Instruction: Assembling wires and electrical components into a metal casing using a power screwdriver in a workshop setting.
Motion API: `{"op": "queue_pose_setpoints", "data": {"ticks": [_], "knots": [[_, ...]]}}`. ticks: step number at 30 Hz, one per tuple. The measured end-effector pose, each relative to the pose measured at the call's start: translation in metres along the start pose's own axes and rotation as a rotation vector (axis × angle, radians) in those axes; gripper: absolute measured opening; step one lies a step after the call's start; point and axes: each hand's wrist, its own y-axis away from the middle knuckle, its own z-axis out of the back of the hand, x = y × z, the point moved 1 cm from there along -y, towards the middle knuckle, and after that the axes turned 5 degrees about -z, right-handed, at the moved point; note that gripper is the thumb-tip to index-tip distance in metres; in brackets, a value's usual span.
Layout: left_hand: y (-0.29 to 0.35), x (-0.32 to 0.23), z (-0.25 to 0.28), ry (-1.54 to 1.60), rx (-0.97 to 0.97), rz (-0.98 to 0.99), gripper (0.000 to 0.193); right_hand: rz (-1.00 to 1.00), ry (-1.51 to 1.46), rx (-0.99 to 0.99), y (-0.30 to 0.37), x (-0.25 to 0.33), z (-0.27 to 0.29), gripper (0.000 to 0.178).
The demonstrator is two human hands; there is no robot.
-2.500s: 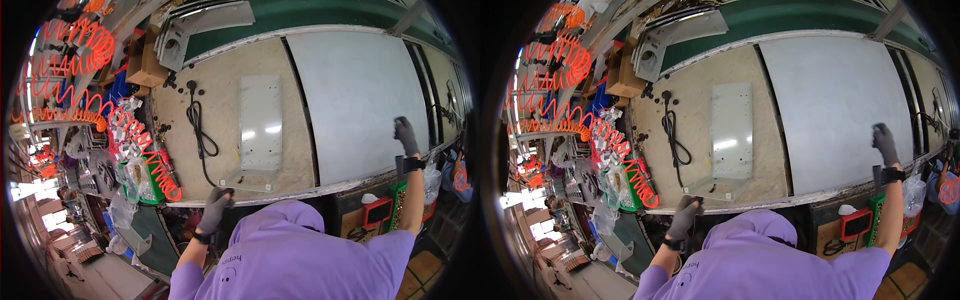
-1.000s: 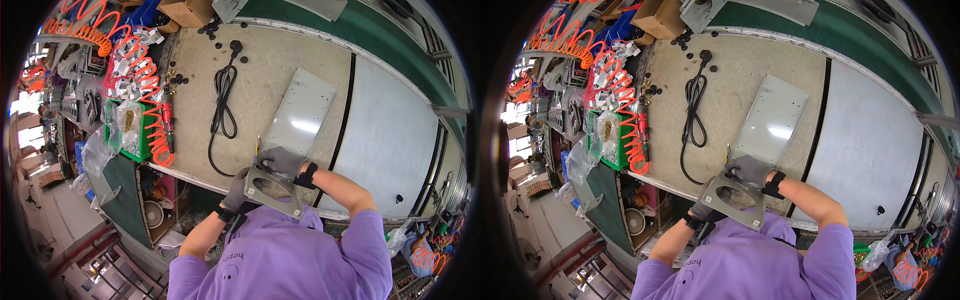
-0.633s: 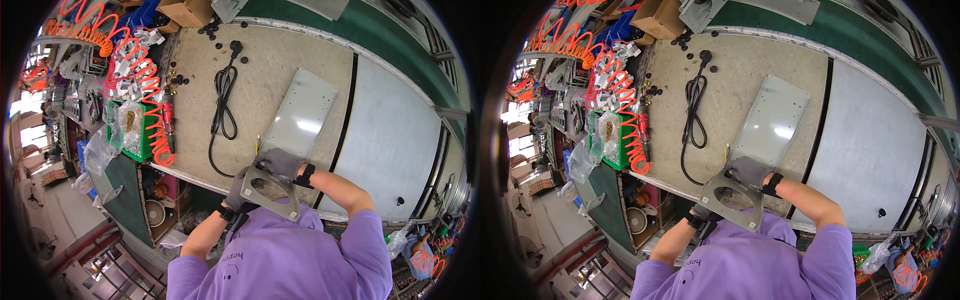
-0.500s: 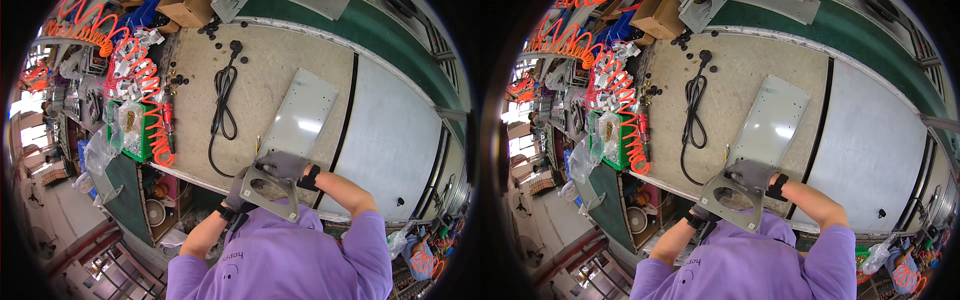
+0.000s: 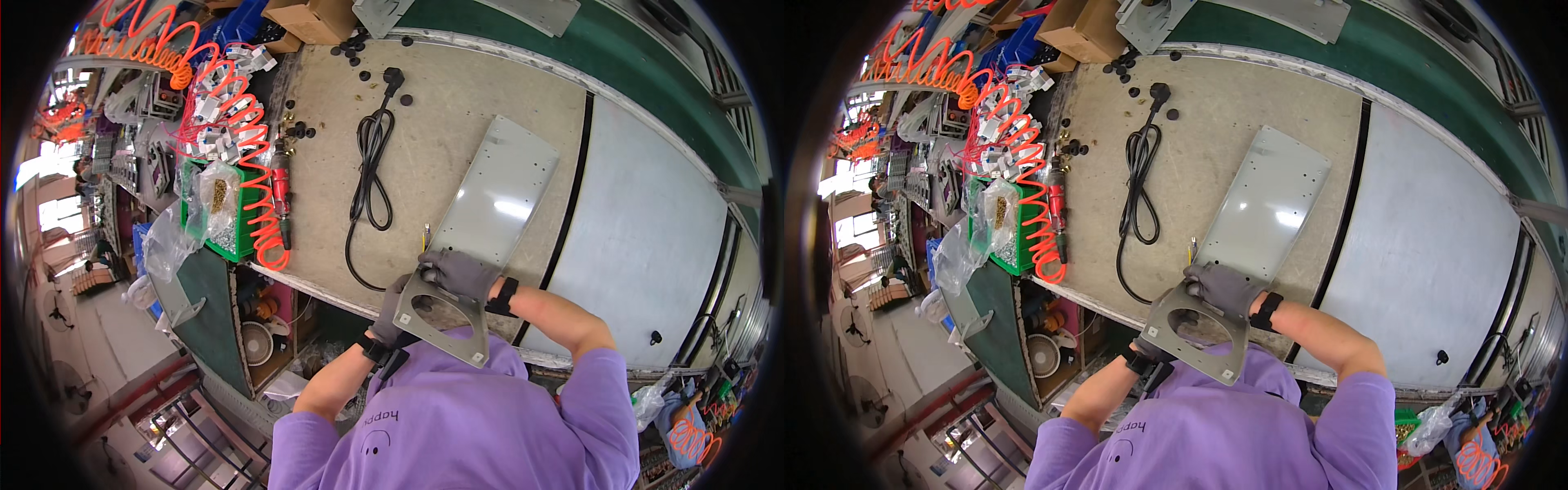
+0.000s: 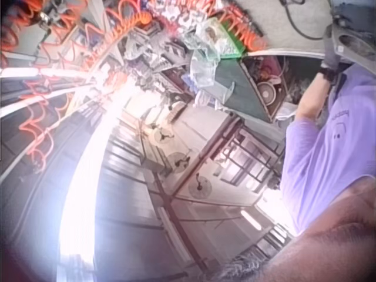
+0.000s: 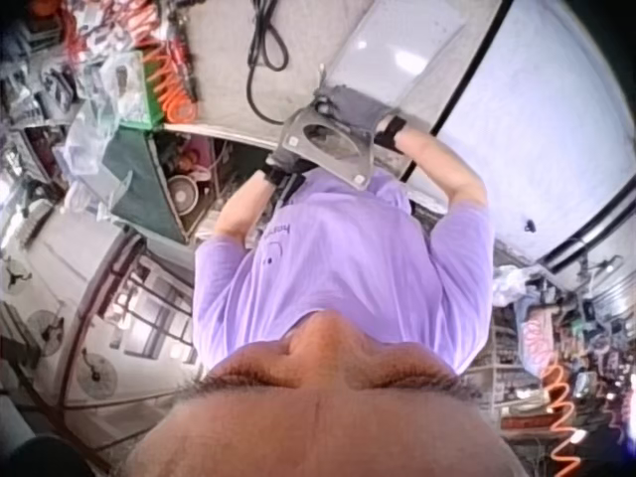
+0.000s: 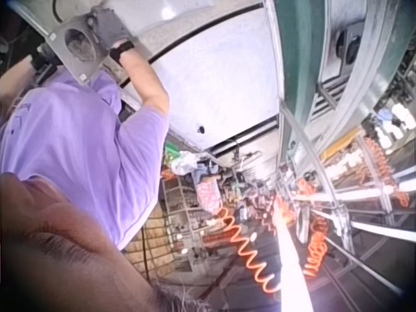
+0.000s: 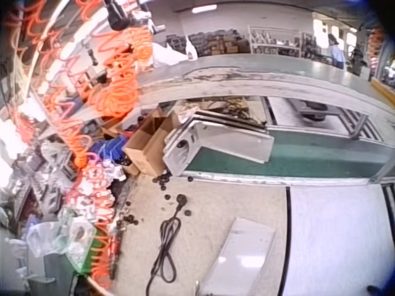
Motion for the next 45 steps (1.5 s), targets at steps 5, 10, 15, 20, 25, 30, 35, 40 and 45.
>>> {"op": "queue_pose_setpoints", "data": {"ticks": [5, 10, 15, 20, 25, 30, 35, 40, 45], "knots": [[-0.002, 0.010, 0.008, -0.164, 0.124, -0.186, 0.032, -0.084, -0.029, 0.038, -0.002, -0.001, 0.003, 0.028], [-0.006, 0.018, 0.012, 0.085, 0.057, -0.053, 0.032, 0.011, 0.032, 0.196, -0.009, -0.010, 0.014, 0.031], [-0.004, 0.014, 0.010, -0.081, 0.085, -0.151, 0.032, -0.028, -0.028, 0.160, 0.001, -0.013, 0.009, 0.027], [-0.004, 0.010, 0.008, 0.039, 0.029, -0.034, 0.032, 0.088, -0.014, 0.057, 0.006, -0.011, 0.007, 0.023], [-0.002, 0.008, 0.006, 0.041, 0.015, -0.030, 0.032, -0.196, -0.284, 0.062, 0.003, 0.014, 0.016, 0.027], [-0.003, 0.009, 0.005, -0.043, 0.005, -0.050, 0.030, -0.012, -0.058, 0.120, -0.004, -0.017, 0.004, 0.031], [-0.004, 0.009, 0.007, 0.021, 0.003, -0.002, 0.031, -0.250, 0.159, 0.368, -0.014, -0.010, 0.015, 0.033], [-0.002, 0.008, 0.006, -0.047, 0.053, -0.086, 0.032, -0.063, -0.041, 0.010, 0.008, -0.008, 0.016, 0.041], [-0.003, 0.007, 0.006, -0.359, 0.128, -0.294, 0.032, -0.212, -0.401, 0.106, 0.011, -0.003, 0.017, 0.039]]}}
